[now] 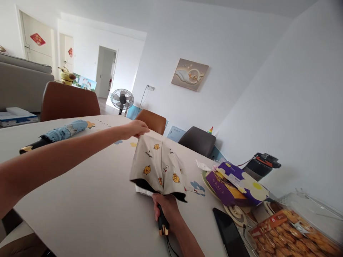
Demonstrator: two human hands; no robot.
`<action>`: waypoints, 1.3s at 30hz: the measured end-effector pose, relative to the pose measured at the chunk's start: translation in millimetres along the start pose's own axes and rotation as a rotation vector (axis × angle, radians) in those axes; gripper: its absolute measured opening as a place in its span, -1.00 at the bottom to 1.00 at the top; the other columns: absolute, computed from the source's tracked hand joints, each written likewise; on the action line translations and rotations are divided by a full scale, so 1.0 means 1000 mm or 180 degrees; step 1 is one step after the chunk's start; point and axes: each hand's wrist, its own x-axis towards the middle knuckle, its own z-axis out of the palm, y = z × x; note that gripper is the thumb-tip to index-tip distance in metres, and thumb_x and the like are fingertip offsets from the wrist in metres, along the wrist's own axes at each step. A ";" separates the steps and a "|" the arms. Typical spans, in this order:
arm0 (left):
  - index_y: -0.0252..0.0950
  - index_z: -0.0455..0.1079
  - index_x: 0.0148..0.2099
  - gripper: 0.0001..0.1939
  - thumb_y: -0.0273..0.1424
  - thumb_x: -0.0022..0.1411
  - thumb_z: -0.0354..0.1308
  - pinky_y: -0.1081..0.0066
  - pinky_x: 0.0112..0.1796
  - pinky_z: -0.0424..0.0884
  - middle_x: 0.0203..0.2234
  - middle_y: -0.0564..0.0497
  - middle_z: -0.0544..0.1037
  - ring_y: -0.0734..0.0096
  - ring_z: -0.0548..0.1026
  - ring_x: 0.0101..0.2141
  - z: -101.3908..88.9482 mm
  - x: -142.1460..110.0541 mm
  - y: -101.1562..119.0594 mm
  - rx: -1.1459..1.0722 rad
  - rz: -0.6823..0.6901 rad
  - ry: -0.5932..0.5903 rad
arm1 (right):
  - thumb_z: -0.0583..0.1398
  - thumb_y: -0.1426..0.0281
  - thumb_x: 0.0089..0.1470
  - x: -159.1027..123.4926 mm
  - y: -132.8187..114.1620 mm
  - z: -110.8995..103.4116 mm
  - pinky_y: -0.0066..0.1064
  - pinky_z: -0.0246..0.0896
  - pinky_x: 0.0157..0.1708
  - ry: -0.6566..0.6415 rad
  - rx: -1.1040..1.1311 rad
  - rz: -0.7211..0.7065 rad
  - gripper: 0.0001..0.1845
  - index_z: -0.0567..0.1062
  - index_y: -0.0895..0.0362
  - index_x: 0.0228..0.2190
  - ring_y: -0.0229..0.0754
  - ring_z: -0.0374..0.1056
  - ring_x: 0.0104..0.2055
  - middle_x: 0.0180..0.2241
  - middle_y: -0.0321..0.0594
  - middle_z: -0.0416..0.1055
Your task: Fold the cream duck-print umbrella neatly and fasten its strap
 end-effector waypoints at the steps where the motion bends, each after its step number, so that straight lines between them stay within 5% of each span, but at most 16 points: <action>1: -0.31 0.34 -0.40 -0.81 -0.29 -0.01 0.20 0.39 -0.43 0.32 -0.71 0.16 0.19 0.57 0.19 -0.64 -0.009 -0.001 -0.004 -0.0400 0.0026 -0.0085 | 0.09 0.37 -0.15 0.000 0.000 0.000 -0.52 -0.03 -0.78 -0.0004 0.0025 0.0021 -0.72 0.23 0.16 -0.79 -0.37 0.03 -0.84 -0.88 -0.37 0.13; 5: -0.31 0.36 -0.27 -0.64 -0.14 -0.03 0.20 0.33 -0.34 0.37 -0.47 -0.02 0.45 0.40 0.39 -0.44 -0.025 -0.009 -0.017 -0.0326 0.0024 -0.0103 | 0.10 0.36 -0.15 0.001 0.000 -0.001 -0.52 -0.04 -0.78 -0.0027 0.0041 -0.0013 -0.71 0.22 0.15 -0.79 -0.37 0.03 -0.84 -0.89 -0.37 0.12; 8: -0.24 0.36 -0.11 -0.45 -0.07 -0.14 0.25 0.34 -0.23 0.32 -0.11 -0.12 0.44 0.22 0.40 -0.16 -0.011 -0.012 -0.029 0.0208 -0.0089 -0.0147 | 0.10 0.35 -0.16 0.001 0.001 -0.002 -0.51 -0.05 -0.78 -0.0046 0.0057 -0.0059 -0.70 0.22 0.15 -0.79 -0.37 0.03 -0.85 -0.89 -0.36 0.12; 10: -0.22 0.34 -0.07 -0.37 -0.08 -0.22 0.29 0.34 -0.19 0.29 -0.05 -0.12 0.42 0.16 0.38 -0.10 0.002 -0.012 -0.039 0.0466 -0.0326 -0.0308 | 0.10 0.35 -0.16 0.000 0.002 -0.002 -0.51 -0.05 -0.78 -0.0051 0.0095 -0.0100 -0.71 0.22 0.15 -0.79 -0.37 0.03 -0.85 -0.89 -0.36 0.12; 15: -0.24 0.44 -0.31 -0.65 -0.12 -0.12 0.23 0.35 -0.19 0.28 -0.32 0.01 0.52 0.25 0.41 -0.20 0.022 -0.013 -0.046 0.0472 -0.0213 -0.0789 | 0.12 0.32 -0.18 0.001 0.002 -0.001 -0.50 -0.04 -0.78 -0.0060 0.0131 -0.0151 -0.71 0.22 0.15 -0.79 -0.38 0.00 -0.85 -0.89 -0.37 0.11; 23: -0.28 0.38 -0.39 -0.71 -0.14 0.04 0.11 0.45 -0.35 0.29 -0.50 0.09 0.43 0.46 0.38 -0.42 0.030 -0.015 -0.004 -0.0386 0.0700 -0.0752 | 0.11 0.34 -0.19 -0.004 -0.001 -0.002 -0.50 -0.01 -0.76 -0.0224 -0.0030 -0.0248 -0.72 0.21 0.14 -0.79 -0.38 0.01 -0.84 -0.89 -0.38 0.10; 28: -0.27 0.41 -0.32 -0.66 -0.16 -0.12 0.25 0.43 -0.39 0.33 -0.40 0.00 0.49 0.33 0.44 -0.37 0.012 -0.011 -0.002 0.0263 -0.0061 -0.1230 | 0.11 0.33 -0.17 -0.007 -0.002 -0.006 -0.49 -0.03 -0.76 -0.0287 0.0088 -0.0202 -0.71 0.20 0.14 -0.78 -0.38 0.00 -0.84 -0.89 -0.38 0.10; 31: -0.30 0.43 -0.29 -0.65 -0.25 -0.17 0.30 0.40 -0.35 0.37 -0.33 -0.06 0.50 0.27 0.46 -0.30 0.003 -0.014 -0.006 0.0045 -0.0391 -0.1577 | 0.10 0.34 -0.18 -0.006 -0.003 -0.005 -0.49 -0.03 -0.76 -0.0368 -0.0047 -0.0232 -0.72 0.21 0.14 -0.79 -0.38 0.00 -0.84 -0.89 -0.36 0.11; 35: -0.31 0.43 -0.26 -0.70 -0.34 -0.11 0.30 0.45 -0.34 0.37 -0.34 -0.05 0.49 0.39 0.45 -0.33 -0.002 -0.020 -0.006 -0.0898 -0.0142 -0.1268 | 0.08 0.36 -0.19 -0.005 -0.003 -0.004 -0.49 -0.03 -0.75 -0.0380 -0.0163 -0.0239 -0.75 0.21 0.14 -0.78 -0.38 -0.01 -0.83 -0.90 -0.36 0.11; 39: -0.28 0.43 -0.30 -0.79 -0.41 -0.07 0.29 0.46 -0.42 0.35 -0.66 0.14 0.27 0.63 0.26 -0.62 -0.018 -0.024 -0.012 -0.1346 -0.0075 -0.0882 | 0.09 0.36 -0.18 -0.006 -0.001 -0.005 -0.49 -0.03 -0.76 -0.0352 -0.0073 -0.0252 -0.73 0.20 0.13 -0.78 -0.39 -0.02 -0.83 -0.89 -0.38 0.10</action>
